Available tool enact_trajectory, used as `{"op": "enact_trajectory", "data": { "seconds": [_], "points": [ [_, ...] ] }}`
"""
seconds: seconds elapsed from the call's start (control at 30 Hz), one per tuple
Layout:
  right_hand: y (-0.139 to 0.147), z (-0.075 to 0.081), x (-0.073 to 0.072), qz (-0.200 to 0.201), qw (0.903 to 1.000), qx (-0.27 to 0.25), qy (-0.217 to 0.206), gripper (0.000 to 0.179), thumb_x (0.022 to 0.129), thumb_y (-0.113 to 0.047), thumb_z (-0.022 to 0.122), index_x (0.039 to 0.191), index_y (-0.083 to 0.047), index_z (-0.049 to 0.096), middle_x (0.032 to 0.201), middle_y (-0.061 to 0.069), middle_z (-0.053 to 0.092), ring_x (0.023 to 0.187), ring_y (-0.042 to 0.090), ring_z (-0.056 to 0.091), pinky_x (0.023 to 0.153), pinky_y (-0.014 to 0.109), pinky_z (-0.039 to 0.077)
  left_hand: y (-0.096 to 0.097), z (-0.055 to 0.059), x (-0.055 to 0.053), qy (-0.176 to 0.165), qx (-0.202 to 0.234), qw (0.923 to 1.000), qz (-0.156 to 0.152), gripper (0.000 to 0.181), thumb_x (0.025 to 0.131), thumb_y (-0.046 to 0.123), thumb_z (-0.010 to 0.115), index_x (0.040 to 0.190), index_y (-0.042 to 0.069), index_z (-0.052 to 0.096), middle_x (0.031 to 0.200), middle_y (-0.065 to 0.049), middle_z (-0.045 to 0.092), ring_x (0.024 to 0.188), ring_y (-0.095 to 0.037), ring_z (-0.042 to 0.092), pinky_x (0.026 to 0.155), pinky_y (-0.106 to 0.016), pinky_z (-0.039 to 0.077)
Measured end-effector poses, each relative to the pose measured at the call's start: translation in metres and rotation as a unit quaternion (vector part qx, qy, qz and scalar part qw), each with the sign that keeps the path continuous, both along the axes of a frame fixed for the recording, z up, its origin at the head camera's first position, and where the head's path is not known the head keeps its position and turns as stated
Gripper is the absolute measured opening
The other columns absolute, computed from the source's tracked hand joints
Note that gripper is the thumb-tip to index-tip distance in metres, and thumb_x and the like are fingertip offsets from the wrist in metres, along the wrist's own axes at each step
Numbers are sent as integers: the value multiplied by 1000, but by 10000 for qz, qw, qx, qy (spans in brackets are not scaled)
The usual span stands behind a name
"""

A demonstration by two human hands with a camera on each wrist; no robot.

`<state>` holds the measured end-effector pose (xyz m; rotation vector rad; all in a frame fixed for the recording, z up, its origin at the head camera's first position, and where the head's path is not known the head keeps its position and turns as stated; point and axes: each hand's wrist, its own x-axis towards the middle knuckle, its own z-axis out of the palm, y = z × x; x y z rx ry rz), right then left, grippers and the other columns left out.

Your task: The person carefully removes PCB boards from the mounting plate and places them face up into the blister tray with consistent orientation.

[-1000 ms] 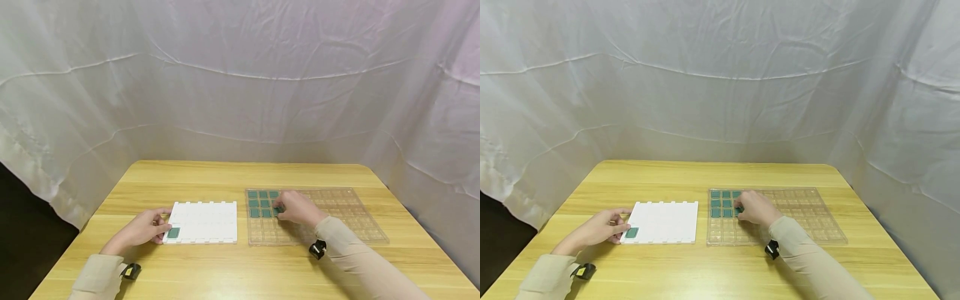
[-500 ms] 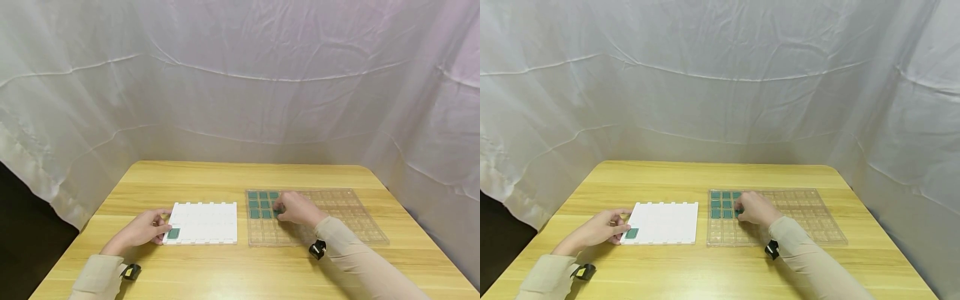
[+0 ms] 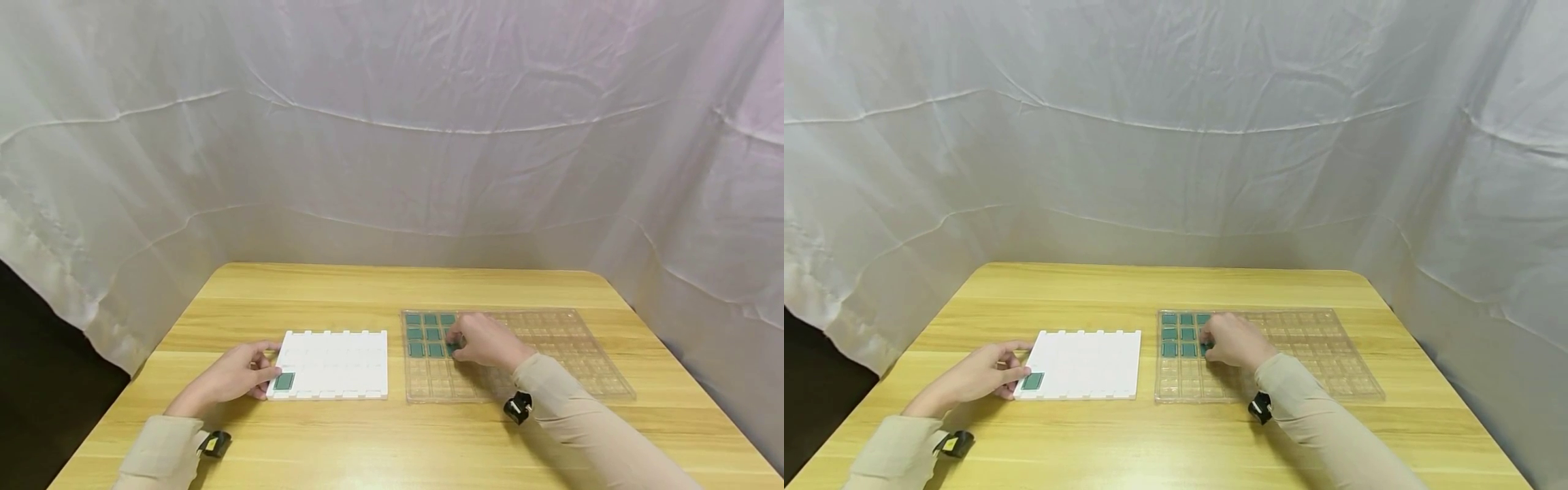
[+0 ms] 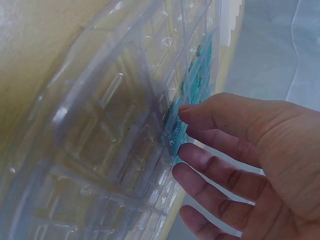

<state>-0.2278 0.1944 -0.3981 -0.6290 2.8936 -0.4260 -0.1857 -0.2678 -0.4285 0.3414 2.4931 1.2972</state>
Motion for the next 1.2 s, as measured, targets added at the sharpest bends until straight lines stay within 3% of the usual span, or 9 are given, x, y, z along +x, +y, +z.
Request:
{"op": "enact_trajectory", "data": {
  "seconds": [0.33, 0.73, 1.0, 1.2],
  "points": [
    [-1, -3, -4, -32, 9999, 92, 89, 20, 88, -12, 87, 107, -9, 83, 94, 0, 77, 78, 10, 59, 73, 31, 58, 1, 1, 0, 14, -11, 10000, -15, 59, 102, 1, 68, 154, -15, 43, 91, -13, 61, 69, -22, 65, 60, -31, 66],
    [-7, -3, -6, 5, 9995, 168, 271, 9, 89, -15, 87, 97, -15, 82, 90, -4, 75, 79, 9, 62, 75, 36, 60, -1, -2, 0, 39, 25, 10000, -16, 59, 102, 1, 68, 153, -15, 43, 91, -13, 61, 70, -22, 65, 60, -32, 67],
    [-30, 5, -3, 84, 9995, 156, 245, 6, 92, -21, 85, 92, -18, 80, 88, -6, 74, 77, 9, 61, 72, 33, 59, -2, -2, 1, -13, 112, 9999, -38, 55, 105, 0, 62, 154, -16, 42, 92, -13, 63, 71, -22, 65, 61, -32, 67],
    [-55, 5, 2, 309, 9995, 83, 73, 8, 95, -22, 82, 98, -15, 81, 100, 0, 80, 89, 17, 73, 82, 42, 66, -2, -2, 0, -30, 105, 9999, -6, 54, 105, -2, 59, 154, -16, 42, 91, -13, 63, 72, -22, 64, 61, -31, 67]
  ]
}}
